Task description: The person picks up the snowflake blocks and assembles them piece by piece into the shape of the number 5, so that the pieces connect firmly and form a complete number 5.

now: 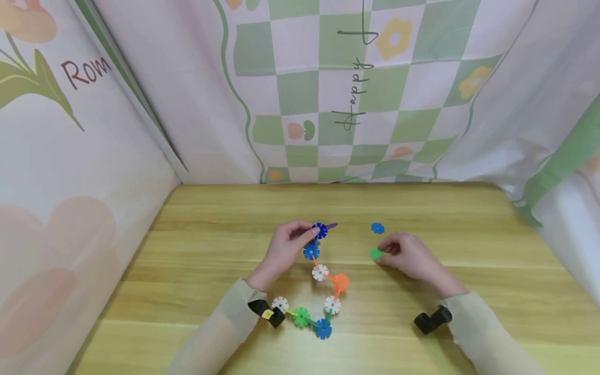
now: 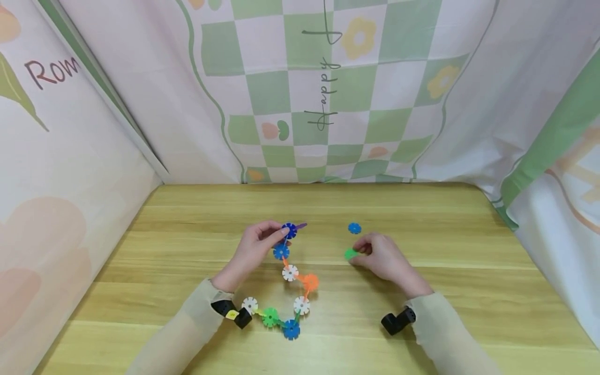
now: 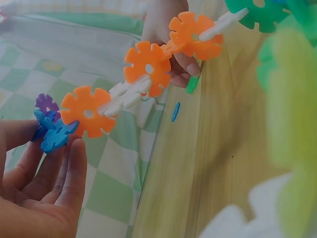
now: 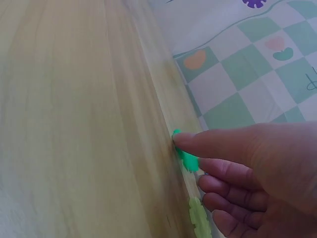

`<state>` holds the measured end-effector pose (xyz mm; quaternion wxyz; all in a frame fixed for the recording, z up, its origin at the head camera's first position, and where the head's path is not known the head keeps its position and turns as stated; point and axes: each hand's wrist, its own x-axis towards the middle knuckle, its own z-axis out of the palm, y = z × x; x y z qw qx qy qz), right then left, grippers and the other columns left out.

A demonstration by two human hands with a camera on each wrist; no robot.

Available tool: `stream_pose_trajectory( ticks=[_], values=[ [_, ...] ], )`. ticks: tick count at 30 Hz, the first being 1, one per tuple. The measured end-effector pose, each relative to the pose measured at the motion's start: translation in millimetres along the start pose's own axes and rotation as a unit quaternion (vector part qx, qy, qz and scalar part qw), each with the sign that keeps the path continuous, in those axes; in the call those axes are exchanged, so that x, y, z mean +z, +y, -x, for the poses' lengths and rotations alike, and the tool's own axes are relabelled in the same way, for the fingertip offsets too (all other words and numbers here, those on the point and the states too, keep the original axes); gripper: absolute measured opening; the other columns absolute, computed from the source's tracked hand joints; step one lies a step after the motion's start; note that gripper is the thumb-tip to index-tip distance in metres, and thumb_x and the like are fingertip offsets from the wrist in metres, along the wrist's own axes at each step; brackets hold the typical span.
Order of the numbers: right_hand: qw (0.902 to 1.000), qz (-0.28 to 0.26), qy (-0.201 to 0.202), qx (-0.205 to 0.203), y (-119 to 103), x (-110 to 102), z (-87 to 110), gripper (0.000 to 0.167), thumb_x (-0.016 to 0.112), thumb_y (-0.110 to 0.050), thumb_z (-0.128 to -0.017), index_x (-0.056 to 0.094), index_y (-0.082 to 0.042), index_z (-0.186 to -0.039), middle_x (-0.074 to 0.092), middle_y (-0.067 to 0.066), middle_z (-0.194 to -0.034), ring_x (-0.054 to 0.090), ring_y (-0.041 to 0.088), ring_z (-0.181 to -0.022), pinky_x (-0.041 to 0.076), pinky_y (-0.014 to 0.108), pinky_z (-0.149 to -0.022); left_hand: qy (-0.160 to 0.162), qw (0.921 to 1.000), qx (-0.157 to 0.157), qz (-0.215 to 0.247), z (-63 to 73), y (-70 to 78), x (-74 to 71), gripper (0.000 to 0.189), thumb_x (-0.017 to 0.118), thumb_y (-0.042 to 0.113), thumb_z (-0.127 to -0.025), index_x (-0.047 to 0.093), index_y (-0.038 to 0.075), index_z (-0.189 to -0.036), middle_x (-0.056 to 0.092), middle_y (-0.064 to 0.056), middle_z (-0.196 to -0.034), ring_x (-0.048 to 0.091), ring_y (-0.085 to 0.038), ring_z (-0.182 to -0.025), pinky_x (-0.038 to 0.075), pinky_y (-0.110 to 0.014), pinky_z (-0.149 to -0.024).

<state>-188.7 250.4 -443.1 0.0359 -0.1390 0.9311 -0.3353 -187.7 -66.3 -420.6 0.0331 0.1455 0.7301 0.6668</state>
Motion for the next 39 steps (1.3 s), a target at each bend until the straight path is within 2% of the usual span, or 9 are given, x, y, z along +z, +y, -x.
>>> stream_pose_trajectory(
  ticks=[10,18,26,35,39],
  values=[
    [0.9991,-0.019,0.023,-0.031,-4,11,0.2,0.015,0.084,-0.011,-0.085,0.069,-0.012,-0.088,0.064,-0.002,-0.082,0.060,0.016,-0.077,0.053,0.029,-0.068,0.000,1.0000,-0.005,-0.006,1.5,0.8,0.6,0.021,0.068,0.019,-0.100,0.072,-0.001,-0.106,0.071,-0.007,-0.092,0.064,-0.017,-0.082,0.054,-0.026,-0.073],
    [0.9964,-0.053,0.055,-0.037,-11,15,-1.7,0.015,0.081,-0.014,-0.089,0.074,-0.007,-0.101,0.071,-0.001,-0.089,0.065,0.016,-0.080,0.057,0.028,-0.068,0.002,0.9999,-0.012,-0.002,2.4,2.1,1.1,0.020,0.068,0.018,-0.101,0.072,-0.001,-0.105,0.070,-0.006,-0.091,0.064,-0.017,-0.082,0.054,-0.026,-0.073],
    [0.9878,-0.094,0.097,-0.078,-39,7,-4.7,0.013,0.078,-0.012,-0.092,0.075,-0.009,-0.105,0.075,-0.002,-0.096,0.070,0.016,-0.084,0.058,0.027,-0.073,-0.001,0.9998,-0.017,-0.002,2.9,0.9,0.5,0.021,0.068,0.020,-0.101,0.072,0.000,-0.106,0.071,-0.008,-0.092,0.065,-0.018,-0.083,0.055,-0.027,-0.074],
    [0.9814,-0.136,0.106,-0.084,-66,3,-8.4,0.012,0.076,-0.015,-0.095,0.075,-0.008,-0.104,0.076,0.000,-0.096,0.071,0.019,-0.086,0.058,0.026,-0.073,0.000,0.9999,-0.012,0.000,1.5,-0.3,0.3,0.021,0.068,0.019,-0.101,0.071,-0.001,-0.105,0.070,-0.007,-0.092,0.064,-0.017,-0.082,0.055,-0.026,-0.073],
    [0.9763,-0.163,0.119,-0.080,-75,3,-10.9,0.016,0.074,-0.016,-0.096,0.075,-0.005,-0.107,0.075,0.004,-0.098,0.070,0.018,-0.085,0.058,0.026,-0.073,-0.004,1.0000,-0.005,0.002,0.8,-0.2,1.3,0.020,0.066,0.016,-0.101,0.071,-0.003,-0.106,0.071,-0.015,-0.095,0.066,-0.015,-0.082,0.055,-0.025,-0.073]
  ],
)
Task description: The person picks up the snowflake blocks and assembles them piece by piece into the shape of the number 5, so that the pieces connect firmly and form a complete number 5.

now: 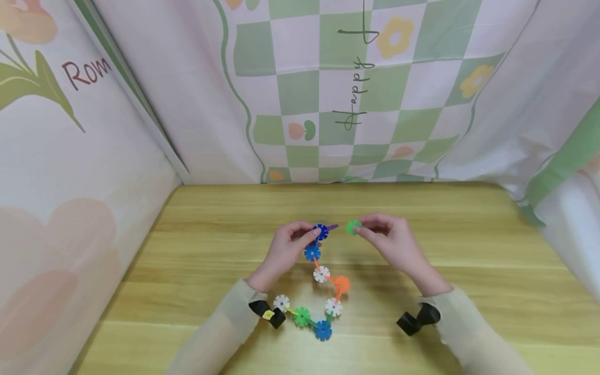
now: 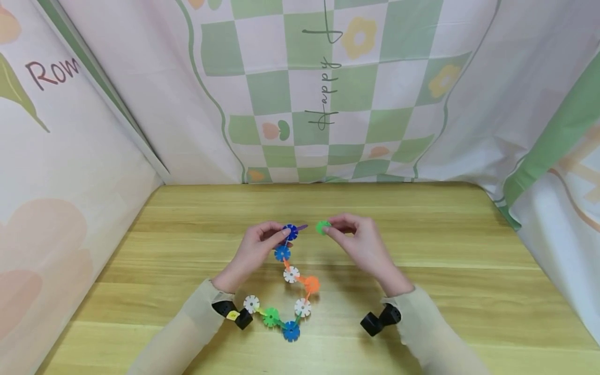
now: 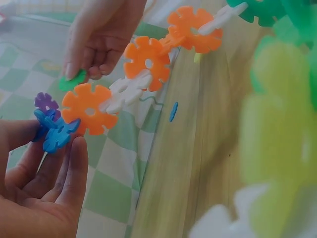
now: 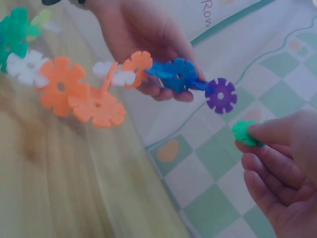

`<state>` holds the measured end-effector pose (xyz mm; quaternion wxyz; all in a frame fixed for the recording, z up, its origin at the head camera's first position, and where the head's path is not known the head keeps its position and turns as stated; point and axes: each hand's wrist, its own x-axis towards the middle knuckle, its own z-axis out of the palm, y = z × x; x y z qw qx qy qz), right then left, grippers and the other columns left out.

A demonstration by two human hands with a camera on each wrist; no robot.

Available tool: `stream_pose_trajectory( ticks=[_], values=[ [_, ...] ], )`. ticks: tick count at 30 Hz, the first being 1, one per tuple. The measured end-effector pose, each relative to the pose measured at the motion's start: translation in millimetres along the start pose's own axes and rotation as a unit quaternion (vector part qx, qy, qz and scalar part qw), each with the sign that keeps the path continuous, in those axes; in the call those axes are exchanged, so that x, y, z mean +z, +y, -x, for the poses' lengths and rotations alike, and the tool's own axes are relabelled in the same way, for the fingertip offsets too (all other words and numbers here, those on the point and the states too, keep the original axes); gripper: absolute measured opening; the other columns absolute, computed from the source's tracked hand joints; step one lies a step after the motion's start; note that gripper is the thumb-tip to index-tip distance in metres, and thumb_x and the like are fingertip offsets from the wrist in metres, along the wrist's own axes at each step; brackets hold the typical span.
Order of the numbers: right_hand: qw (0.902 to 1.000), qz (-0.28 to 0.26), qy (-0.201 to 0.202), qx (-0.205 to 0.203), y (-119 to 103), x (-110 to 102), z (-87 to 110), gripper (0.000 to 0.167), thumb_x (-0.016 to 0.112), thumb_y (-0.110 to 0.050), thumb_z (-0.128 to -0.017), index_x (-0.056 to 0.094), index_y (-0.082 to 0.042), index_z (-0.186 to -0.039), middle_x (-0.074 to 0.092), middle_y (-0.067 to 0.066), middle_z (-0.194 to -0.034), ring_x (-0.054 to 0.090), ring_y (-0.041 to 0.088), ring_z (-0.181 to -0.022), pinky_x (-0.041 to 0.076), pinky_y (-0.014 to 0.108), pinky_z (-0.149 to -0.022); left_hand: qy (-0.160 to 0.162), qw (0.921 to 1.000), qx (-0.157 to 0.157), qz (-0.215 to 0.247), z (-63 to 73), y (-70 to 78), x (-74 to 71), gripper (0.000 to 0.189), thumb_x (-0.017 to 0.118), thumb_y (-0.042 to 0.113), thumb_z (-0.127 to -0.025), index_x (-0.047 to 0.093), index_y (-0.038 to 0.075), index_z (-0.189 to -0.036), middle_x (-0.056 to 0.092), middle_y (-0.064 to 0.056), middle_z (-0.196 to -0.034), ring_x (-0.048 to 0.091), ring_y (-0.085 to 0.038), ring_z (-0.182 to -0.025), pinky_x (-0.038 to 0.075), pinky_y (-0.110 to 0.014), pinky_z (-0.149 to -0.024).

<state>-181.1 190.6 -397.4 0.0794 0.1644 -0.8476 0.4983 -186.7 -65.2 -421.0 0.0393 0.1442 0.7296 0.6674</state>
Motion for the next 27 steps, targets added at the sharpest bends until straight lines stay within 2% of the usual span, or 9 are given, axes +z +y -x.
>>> stream_pose_trajectory(
  ticks=[6,10,17,24,27],
  values=[
    [0.9989,-0.039,0.010,0.022,-7,5,-5.9,0.022,0.074,-0.017,-0.096,0.073,-0.002,-0.111,0.074,0.008,-0.099,0.070,0.018,-0.085,0.059,0.030,-0.074,-0.006,0.9999,0.013,-0.006,-0.1,1.0,1.5,0.018,0.064,0.011,-0.102,0.069,-0.005,-0.107,0.071,-0.024,-0.098,0.068,-0.016,-0.082,0.056,-0.025,-0.073],
    [0.9983,-0.051,0.007,0.026,-8,8,-8.4,0.024,0.074,-0.016,-0.096,0.072,0.000,-0.113,0.074,0.009,-0.099,0.070,0.019,-0.085,0.059,0.032,-0.075,-0.010,0.9997,0.016,-0.012,-0.5,0.7,1.5,0.020,0.065,0.015,-0.102,0.070,-0.003,-0.107,0.071,-0.021,-0.098,0.068,-0.018,-0.084,0.057,-0.026,-0.075],
    [0.9981,-0.056,0.009,0.022,-8,9,-8.7,0.022,0.073,-0.012,-0.096,0.071,0.002,-0.112,0.074,0.010,-0.097,0.070,0.017,-0.082,0.059,0.029,-0.072,-0.015,0.9996,0.019,-0.014,-1.4,-0.7,1.2,0.021,0.065,0.019,-0.103,0.070,-0.002,-0.107,0.071,-0.022,-0.098,0.068,-0.018,-0.085,0.058,-0.029,-0.077],
    [0.9982,-0.058,-0.006,0.015,-8,10,-8.2,0.017,0.073,-0.011,-0.096,0.073,-0.001,-0.110,0.074,0.008,-0.095,0.070,0.020,-0.081,0.058,0.028,-0.069,-0.012,0.9995,0.021,-0.022,-1.5,1.3,2.9,0.021,0.067,0.020,-0.101,0.072,0.000,-0.104,0.072,-0.011,-0.093,0.066,-0.017,-0.083,0.056,-0.027,-0.075],
    [0.9979,-0.063,-0.005,0.017,-8,11,-7.4,0.017,0.073,-0.011,-0.096,0.072,-0.001,-0.110,0.075,0.008,-0.095,0.070,0.020,-0.081,0.058,0.028,-0.069,-0.011,0.9995,0.020,-0.020,-1.4,1.7,3.5,0.021,0.067,0.020,-0.101,0.073,0.000,-0.103,0.072,-0.014,-0.093,0.066,-0.016,-0.082,0.056,-0.027,-0.074]
  ],
)
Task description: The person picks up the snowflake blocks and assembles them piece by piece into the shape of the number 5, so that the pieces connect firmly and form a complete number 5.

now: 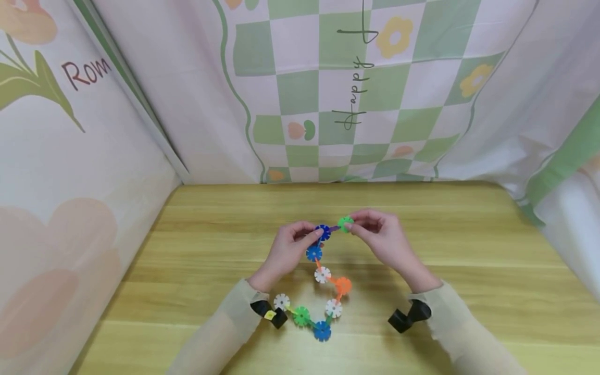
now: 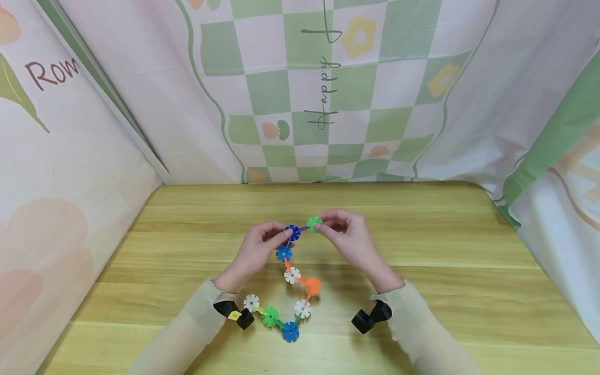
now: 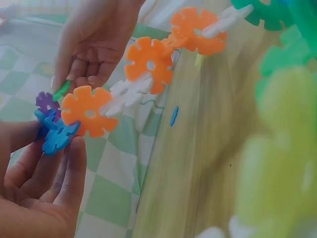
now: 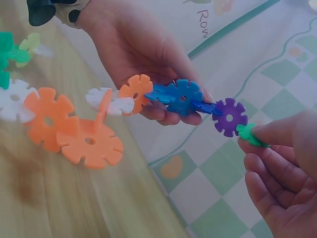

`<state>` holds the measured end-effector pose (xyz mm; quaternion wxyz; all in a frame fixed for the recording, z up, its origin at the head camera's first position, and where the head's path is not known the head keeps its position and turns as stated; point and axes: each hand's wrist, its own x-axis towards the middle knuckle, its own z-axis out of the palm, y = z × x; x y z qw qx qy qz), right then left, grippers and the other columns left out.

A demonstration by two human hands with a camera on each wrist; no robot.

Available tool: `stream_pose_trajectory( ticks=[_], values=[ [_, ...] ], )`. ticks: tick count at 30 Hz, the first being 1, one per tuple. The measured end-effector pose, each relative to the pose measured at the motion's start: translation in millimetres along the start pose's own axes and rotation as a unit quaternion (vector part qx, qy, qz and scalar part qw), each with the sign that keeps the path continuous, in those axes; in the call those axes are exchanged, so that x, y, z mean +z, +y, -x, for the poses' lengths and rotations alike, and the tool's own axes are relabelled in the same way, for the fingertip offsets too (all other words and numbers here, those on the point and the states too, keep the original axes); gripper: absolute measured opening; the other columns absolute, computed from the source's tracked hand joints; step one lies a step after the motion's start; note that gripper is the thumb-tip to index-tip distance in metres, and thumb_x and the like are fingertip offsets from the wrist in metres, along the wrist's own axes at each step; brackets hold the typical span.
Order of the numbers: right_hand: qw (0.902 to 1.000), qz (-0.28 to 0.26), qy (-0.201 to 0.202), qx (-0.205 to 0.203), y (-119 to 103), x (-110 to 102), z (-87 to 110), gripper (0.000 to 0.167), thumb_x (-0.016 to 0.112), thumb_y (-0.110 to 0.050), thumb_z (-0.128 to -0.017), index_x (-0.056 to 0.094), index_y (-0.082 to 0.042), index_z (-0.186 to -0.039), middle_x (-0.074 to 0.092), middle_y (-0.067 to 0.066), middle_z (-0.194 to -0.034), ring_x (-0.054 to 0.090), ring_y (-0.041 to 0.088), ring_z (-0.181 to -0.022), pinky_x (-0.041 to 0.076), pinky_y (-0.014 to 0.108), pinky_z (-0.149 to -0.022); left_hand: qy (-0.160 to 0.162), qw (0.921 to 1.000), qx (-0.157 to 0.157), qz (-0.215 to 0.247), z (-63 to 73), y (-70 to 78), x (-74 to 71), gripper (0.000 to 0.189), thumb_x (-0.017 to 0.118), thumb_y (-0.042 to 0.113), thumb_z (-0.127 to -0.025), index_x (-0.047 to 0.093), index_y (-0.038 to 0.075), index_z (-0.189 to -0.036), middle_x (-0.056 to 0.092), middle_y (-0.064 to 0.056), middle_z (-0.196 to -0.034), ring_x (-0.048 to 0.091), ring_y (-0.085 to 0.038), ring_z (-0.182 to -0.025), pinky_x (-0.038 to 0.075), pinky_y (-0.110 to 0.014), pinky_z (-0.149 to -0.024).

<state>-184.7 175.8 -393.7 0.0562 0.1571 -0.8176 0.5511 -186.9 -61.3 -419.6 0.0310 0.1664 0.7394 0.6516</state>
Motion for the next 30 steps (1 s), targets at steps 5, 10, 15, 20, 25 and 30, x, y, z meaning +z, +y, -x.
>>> stream_pose_trajectory(
  ticks=[5,10,15,20,25,30],
  values=[
    [0.9998,-0.013,0.010,0.013,1.3,2.3,1.5,0.018,0.073,-0.010,-0.095,0.071,0.001,-0.110,0.073,0.011,-0.094,0.069,0.019,-0.079,0.057,0.026,-0.067,0.006,1.0000,0.001,-0.003,0.6,-0.2,1.2,0.021,0.068,0.021,-0.101,0.074,0.001,-0.103,0.073,-0.010,-0.090,0.067,-0.016,-0.079,0.057,-0.028,-0.072],
    [0.9993,-0.029,0.019,0.018,-0.4,5.0,3.0,0.019,0.073,-0.008,-0.095,0.071,0.003,-0.110,0.072,0.013,-0.092,0.067,0.017,-0.078,0.056,0.025,-0.066,0.004,0.9999,0.006,0.007,1.4,-0.5,2.8,0.019,0.068,0.018,-0.101,0.075,0.000,-0.102,0.074,-0.013,-0.089,0.068,-0.016,-0.077,0.058,-0.029,-0.072],
    [0.9991,-0.039,0.013,0.014,-2.6,7.2,3.9,0.019,0.073,-0.007,-0.095,0.071,0.004,-0.110,0.072,0.014,-0.092,0.067,0.016,-0.078,0.056,0.024,-0.066,0.005,0.9998,0.005,0.019,3.3,-0.8,4.0,0.019,0.067,0.017,-0.101,0.074,0.000,-0.103,0.072,-0.023,-0.093,0.069,-0.018,-0.078,0.058,-0.028,-0.071],
    [0.9989,-0.043,0.016,0.005,-1.9,7.3,2.3,0.019,0.072,-0.006,-0.095,0.071,0.005,-0.110,0.071,0.015,-0.093,0.067,0.015,-0.078,0.056,0.024,-0.067,0.013,0.9996,-0.005,0.025,3.8,-0.5,5.0,0.019,0.067,0.018,-0.101,0.074,0.001,-0.106,0.071,-0.026,-0.097,0.069,-0.021,-0.081,0.057,-0.026,-0.070],
    [0.9992,-0.038,0.012,0.002,-2.8,6.6,-1.2,0.019,0.072,-0.008,-0.096,0.071,0.004,-0.112,0.072,0.014,-0.095,0.067,0.016,-0.081,0.056,0.024,-0.070,0.022,0.9993,-0.014,0.027,4.2,0.9,3.7,0.020,0.069,0.022,-0.100,0.075,0.003,-0.105,0.073,-0.016,-0.094,0.066,-0.018,-0.080,0.053,-0.025,-0.068],
    [0.9994,-0.032,0.013,0.005,-1.8,5.3,-4.4,0.023,0.072,-0.011,-0.097,0.071,0.002,-0.115,0.071,0.013,-0.098,0.067,0.017,-0.084,0.056,0.024,-0.071,0.023,0.9991,-0.014,0.033,4.1,0.6,2.7,0.023,0.071,0.023,-0.099,0.075,0.002,-0.105,0.073,-0.007,-0.091,0.067,-0.017,-0.081,0.056,-0.028,-0.072]
  ],
)
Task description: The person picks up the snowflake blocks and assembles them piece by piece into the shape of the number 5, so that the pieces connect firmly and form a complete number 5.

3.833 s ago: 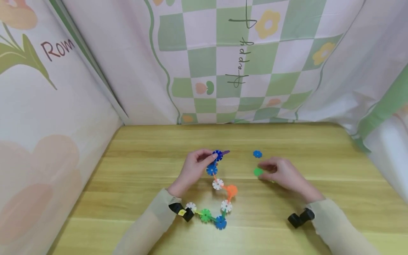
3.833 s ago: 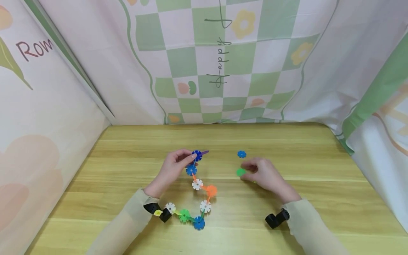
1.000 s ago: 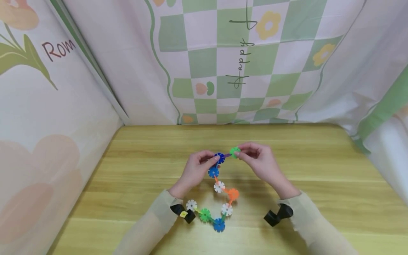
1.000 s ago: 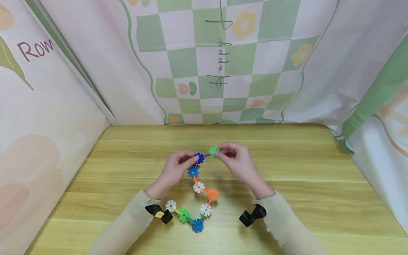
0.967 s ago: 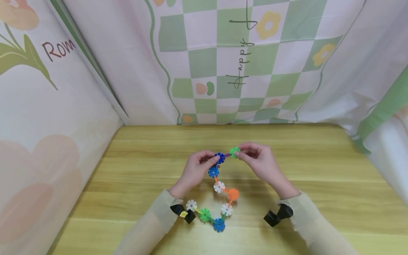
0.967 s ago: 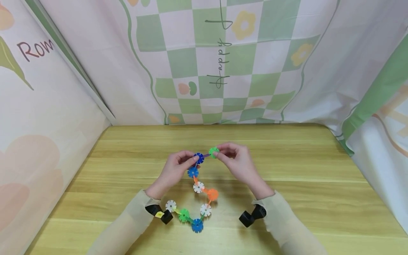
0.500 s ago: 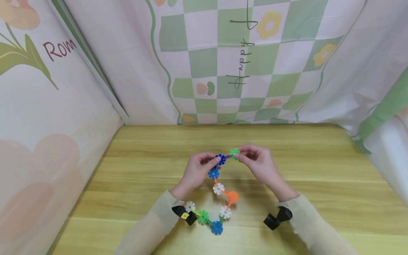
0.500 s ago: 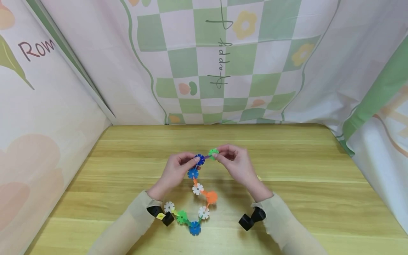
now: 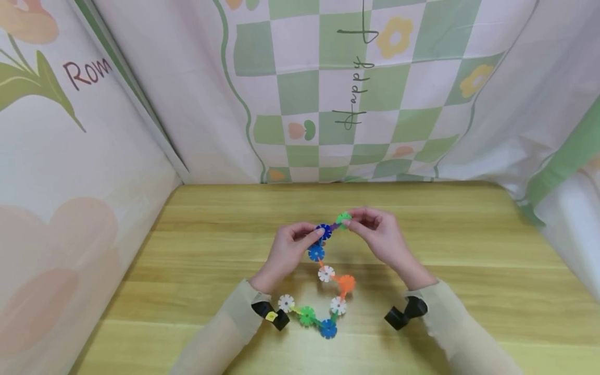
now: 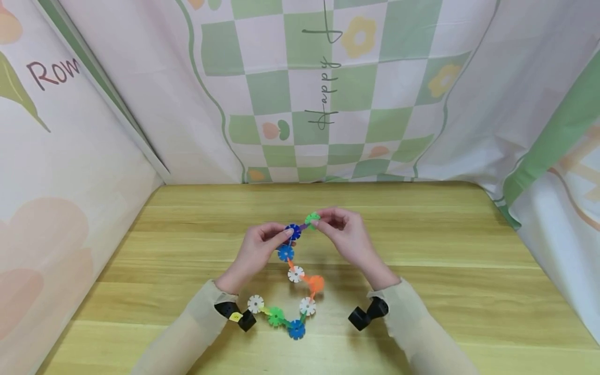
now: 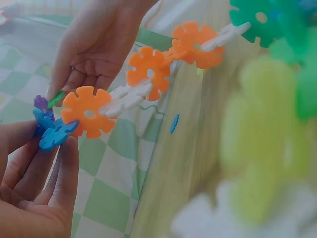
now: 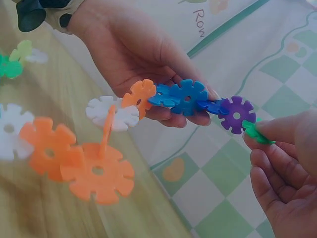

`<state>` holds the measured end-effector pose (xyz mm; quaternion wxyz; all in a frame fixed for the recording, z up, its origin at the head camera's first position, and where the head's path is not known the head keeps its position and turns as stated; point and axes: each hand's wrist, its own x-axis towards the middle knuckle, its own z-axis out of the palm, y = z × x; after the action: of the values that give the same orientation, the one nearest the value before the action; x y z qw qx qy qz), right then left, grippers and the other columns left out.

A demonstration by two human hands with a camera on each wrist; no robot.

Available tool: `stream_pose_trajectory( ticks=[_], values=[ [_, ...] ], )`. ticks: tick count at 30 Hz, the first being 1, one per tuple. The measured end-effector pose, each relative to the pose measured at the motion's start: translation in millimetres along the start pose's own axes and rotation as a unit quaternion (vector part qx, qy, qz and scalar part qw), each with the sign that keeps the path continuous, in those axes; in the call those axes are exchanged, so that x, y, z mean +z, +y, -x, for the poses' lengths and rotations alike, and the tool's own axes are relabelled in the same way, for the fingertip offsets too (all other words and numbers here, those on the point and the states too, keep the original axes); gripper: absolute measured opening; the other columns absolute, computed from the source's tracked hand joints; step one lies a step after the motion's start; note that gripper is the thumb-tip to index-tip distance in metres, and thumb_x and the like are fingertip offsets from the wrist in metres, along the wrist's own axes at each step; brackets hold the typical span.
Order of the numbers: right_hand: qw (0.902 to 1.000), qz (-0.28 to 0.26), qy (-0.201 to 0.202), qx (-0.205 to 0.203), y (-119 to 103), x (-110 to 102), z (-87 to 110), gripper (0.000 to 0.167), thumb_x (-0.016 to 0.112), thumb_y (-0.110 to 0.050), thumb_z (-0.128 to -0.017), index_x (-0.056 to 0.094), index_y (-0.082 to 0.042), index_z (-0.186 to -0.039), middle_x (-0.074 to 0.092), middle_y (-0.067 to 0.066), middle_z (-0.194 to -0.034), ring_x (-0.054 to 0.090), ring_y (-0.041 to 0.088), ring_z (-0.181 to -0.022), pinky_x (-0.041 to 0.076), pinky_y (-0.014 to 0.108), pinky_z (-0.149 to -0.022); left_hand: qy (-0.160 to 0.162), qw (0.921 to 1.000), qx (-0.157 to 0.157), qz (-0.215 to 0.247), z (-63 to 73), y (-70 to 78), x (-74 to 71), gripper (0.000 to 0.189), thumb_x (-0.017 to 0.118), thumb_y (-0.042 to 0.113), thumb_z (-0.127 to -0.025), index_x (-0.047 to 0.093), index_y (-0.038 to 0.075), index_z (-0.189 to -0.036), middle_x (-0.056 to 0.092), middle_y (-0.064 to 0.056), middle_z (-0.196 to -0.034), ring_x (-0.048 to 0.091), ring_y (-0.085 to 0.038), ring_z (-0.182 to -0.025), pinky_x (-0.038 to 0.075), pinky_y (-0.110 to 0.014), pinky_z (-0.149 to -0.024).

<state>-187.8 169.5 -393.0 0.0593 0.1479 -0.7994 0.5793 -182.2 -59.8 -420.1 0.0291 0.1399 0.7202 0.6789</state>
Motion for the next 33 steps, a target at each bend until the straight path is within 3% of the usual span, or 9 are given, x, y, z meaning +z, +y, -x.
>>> stream_pose_trajectory(
  ticks=[8,17,25,33],
  values=[
    [0.9996,-0.019,0.009,0.017,5,-3,-8.7,0.022,0.076,-0.015,-0.095,0.073,0.000,-0.110,0.075,0.008,-0.095,0.070,0.022,-0.085,0.058,0.026,-0.072,-0.006,0.9999,0.000,0.014,-0.5,-2.9,-0.3,0.024,0.071,0.020,-0.099,0.073,-0.002,-0.108,0.073,-0.006,-0.094,0.068,-0.017,-0.085,0.059,-0.033,-0.081],
    [0.9996,-0.007,-0.021,0.019,8,-3,-9.8,0.022,0.074,-0.019,-0.097,0.075,-0.004,-0.112,0.074,0.008,-0.107,0.069,0.030,-0.095,0.057,0.027,-0.077,-0.003,0.9997,-0.019,0.014,-1.0,-4.1,-7.8,0.022,0.069,0.015,-0.099,0.069,-0.002,-0.113,0.072,-0.011,-0.101,0.069,-0.022,-0.091,0.059,-0.034,-0.083],
    [0.9990,-0.010,-0.022,0.036,5,-3,-10.4,0.024,0.075,-0.020,-0.096,0.075,-0.004,-0.113,0.074,0.009,-0.108,0.069,0.021,-0.095,0.058,0.035,-0.083,-0.025,0.9974,0.011,-0.067,-11.1,5.4,-6.7,0.023,0.069,0.033,-0.100,0.072,0.013,-0.112,0.071,0.001,-0.105,0.067,-0.016,-0.099,0.055,-0.034,-0.090],
    [0.9987,-0.017,-0.035,0.032,3,2,-11.3,0.022,0.075,-0.020,-0.096,0.076,-0.005,-0.111,0.074,0.007,-0.106,0.069,0.025,-0.095,0.058,0.034,-0.081,-0.037,0.9964,0.021,-0.073,-20.5,8.0,-1.4,0.023,0.069,0.032,-0.100,0.074,0.012,-0.109,0.073,0.001,-0.098,0.068,-0.017,-0.091,0.056,-0.034,-0.082]
  ],
)
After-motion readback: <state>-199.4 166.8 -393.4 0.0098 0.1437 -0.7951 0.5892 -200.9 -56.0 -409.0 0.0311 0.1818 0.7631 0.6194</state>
